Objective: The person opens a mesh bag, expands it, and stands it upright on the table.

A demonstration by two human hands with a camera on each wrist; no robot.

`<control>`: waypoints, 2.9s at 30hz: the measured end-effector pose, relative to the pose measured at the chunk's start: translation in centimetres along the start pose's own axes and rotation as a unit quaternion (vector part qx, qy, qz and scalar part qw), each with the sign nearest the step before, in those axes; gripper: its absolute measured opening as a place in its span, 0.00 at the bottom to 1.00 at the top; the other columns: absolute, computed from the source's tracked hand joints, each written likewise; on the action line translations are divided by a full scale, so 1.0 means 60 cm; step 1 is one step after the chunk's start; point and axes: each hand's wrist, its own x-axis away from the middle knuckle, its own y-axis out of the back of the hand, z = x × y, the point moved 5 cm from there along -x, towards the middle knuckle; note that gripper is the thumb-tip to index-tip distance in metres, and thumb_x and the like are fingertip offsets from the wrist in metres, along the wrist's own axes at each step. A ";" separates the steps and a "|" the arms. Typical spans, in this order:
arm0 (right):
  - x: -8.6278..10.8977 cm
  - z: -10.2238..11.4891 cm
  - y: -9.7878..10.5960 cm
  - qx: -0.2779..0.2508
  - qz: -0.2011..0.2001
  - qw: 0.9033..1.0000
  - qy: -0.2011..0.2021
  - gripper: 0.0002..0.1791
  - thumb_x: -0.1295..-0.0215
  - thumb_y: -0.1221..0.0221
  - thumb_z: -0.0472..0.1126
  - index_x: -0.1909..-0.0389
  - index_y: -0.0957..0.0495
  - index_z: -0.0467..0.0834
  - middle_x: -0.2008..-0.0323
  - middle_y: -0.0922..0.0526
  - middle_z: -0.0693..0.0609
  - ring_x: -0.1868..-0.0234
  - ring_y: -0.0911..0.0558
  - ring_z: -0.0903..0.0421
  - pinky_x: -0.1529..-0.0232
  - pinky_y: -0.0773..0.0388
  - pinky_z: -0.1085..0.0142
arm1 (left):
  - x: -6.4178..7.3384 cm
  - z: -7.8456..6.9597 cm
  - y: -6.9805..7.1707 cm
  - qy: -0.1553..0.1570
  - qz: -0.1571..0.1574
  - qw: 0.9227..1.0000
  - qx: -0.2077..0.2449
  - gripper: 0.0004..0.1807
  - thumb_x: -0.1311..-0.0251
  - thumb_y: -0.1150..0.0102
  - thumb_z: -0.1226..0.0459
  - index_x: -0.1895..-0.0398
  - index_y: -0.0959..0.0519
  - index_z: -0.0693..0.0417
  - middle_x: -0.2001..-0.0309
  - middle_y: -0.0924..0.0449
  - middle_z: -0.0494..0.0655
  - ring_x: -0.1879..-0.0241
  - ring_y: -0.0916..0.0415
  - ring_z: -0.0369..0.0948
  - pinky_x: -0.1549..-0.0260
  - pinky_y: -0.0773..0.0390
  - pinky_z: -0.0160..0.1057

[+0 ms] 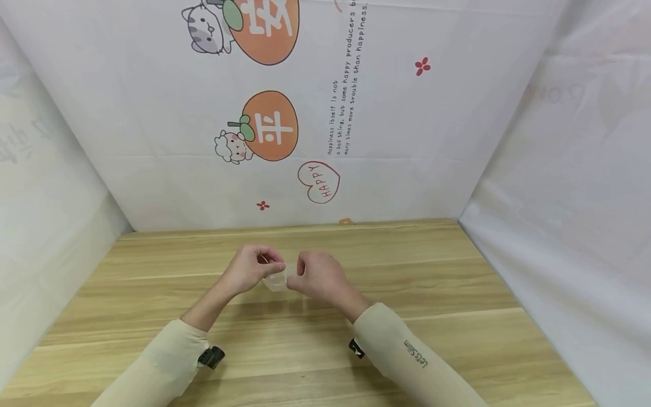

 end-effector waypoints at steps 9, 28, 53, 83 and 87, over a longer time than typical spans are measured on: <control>-0.005 0.008 0.005 -0.036 -0.017 0.998 0.038 0.06 0.37 0.37 0.36 0.72 0.21 0.48 0.78 0.21 0.57 0.79 0.24 0.61 0.78 0.26 0.67 | 0.003 0.008 0.005 0.002 -0.025 1.000 -0.016 0.12 0.43 0.26 0.60 0.58 0.14 0.54 0.64 0.19 0.46 0.64 0.25 0.44 0.69 0.23 0.39; -0.007 -0.003 0.000 -0.170 -0.004 0.985 -0.040 0.13 0.37 0.32 0.42 0.62 0.25 0.40 0.79 0.23 0.50 0.81 0.27 0.59 0.82 0.31 0.68 | 0.009 0.024 -0.001 0.012 -0.116 0.993 -0.016 0.07 0.36 0.33 0.59 0.67 0.15 0.53 0.71 0.18 0.41 0.74 0.24 0.38 0.77 0.25 0.38; -0.007 0.028 0.018 -0.020 -0.086 0.994 0.070 0.08 0.36 0.33 0.40 0.57 0.19 0.46 0.70 0.20 0.57 0.72 0.23 0.61 0.71 0.23 0.67 | 0.013 -0.008 0.002 -0.024 -0.079 0.992 -0.091 0.03 0.39 0.34 0.68 0.70 0.12 0.56 0.74 0.17 0.41 0.75 0.24 0.36 0.75 0.23 0.36; -0.016 0.030 0.013 -0.002 -0.085 0.994 0.063 0.04 0.33 0.35 0.35 0.66 0.20 0.46 0.74 0.21 0.58 0.75 0.25 0.61 0.73 0.25 0.66 | 0.011 -0.027 -0.004 -0.041 -0.040 0.988 -0.144 0.04 0.40 0.36 0.70 0.70 0.14 0.55 0.74 0.18 0.40 0.77 0.26 0.35 0.77 0.24 0.34; -0.021 0.030 0.014 0.006 -0.086 0.995 0.052 0.06 0.35 0.35 0.33 0.67 0.23 0.45 0.76 0.23 0.57 0.76 0.25 0.59 0.75 0.26 0.66 | 0.008 -0.027 -0.003 -0.044 -0.045 0.987 -0.148 0.04 0.40 0.35 0.70 0.71 0.14 0.54 0.75 0.19 0.39 0.77 0.26 0.35 0.77 0.24 0.34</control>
